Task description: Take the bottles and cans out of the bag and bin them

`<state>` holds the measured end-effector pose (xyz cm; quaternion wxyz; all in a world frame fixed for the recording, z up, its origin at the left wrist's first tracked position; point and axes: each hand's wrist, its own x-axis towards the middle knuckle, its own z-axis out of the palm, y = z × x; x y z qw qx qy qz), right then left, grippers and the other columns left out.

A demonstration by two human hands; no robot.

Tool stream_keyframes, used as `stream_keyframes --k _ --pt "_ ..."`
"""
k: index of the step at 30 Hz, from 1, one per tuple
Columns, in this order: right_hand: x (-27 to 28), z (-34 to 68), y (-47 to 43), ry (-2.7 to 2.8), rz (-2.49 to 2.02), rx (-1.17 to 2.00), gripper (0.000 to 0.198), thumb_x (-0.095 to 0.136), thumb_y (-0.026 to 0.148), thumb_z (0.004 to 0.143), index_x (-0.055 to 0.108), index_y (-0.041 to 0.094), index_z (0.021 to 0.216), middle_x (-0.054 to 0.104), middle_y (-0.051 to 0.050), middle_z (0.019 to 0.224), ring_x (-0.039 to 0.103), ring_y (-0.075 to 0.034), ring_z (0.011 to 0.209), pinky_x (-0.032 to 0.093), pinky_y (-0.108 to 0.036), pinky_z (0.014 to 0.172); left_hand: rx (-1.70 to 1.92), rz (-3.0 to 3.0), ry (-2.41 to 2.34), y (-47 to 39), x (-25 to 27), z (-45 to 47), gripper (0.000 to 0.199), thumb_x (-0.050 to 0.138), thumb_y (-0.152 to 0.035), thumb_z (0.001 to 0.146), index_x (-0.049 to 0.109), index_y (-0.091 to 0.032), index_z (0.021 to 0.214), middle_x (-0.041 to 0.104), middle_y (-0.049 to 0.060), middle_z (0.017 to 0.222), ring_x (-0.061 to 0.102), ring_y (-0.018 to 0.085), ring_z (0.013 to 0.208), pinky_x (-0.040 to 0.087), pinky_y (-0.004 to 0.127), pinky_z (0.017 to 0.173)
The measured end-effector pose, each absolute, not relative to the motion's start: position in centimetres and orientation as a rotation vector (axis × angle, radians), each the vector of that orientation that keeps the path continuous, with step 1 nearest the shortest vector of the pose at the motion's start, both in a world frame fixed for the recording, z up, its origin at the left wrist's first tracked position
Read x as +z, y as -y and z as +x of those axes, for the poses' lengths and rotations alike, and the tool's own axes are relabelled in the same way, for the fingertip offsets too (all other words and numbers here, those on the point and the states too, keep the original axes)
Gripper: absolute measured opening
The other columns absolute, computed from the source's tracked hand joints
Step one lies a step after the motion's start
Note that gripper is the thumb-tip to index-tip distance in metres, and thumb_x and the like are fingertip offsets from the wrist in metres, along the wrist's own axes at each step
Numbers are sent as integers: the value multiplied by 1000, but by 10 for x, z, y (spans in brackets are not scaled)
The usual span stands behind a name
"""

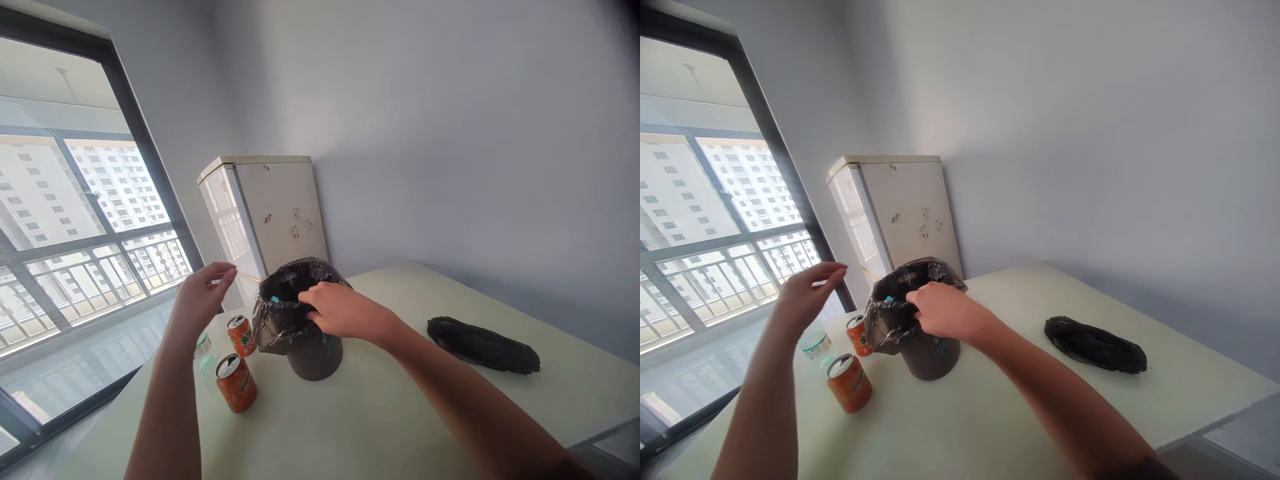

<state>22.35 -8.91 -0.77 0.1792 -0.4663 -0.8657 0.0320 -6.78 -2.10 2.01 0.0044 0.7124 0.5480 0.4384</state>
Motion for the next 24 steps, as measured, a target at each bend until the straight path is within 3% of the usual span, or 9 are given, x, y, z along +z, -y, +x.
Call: stream_keyframes --k 3,7,13,16,20,24 --pt "-8 224 88 2445 -1321 113 9 53 20 95 60 19 91 68 -7 92 61 -18 84 32 -25 60 1140 2185 -2097 -12 8 -130 44 61 -58 85 76 -25 109 76 12 118 70 37 108 56 51 91" --pt "-11 224 86 2441 -1303 102 8 53 20 95 60 19 91 68 -6 90 61 -18 84 32 -25 60 800 1900 -2407 -53 -17 -203 72 62 -69 76 69 -16 125 73 21 120 71 42 102 57 53 84" --pt "-11 224 86 2442 -1291 85 8 53 19 94 59 19 89 67 -6 89 61 -18 84 33 -25 60 671 1799 -2375 -70 -46 -230 82 69 -71 65 65 -15 123 68 25 129 69 46 110 59 51 78" --pt "-10 224 87 2441 -1301 95 9 53 18 95 59 19 88 67 -6 90 61 -18 85 33 -25 60 702 1807 -2326 -71 -51 -224 84 70 -68 66 60 -15 131 67 26 131 69 45 111 59 48 75" --pt "-10 224 88 2445 -1301 86 9 54 17 95 58 19 88 67 -6 89 61 -18 83 32 -25 60 780 1975 -2275 -75 -53 -218 68 64 -56 76 61 -18 131 72 21 124 72 36 98 58 42 75" --pt "-11 224 88 2436 -1294 101 9 53 18 94 58 19 87 65 -6 87 59 -17 80 32 -25 59 900 2122 -2260 -72 -49 -211 32 64 -42 74 75 -22 96 75 9 80 68 28 66 52 37 61"
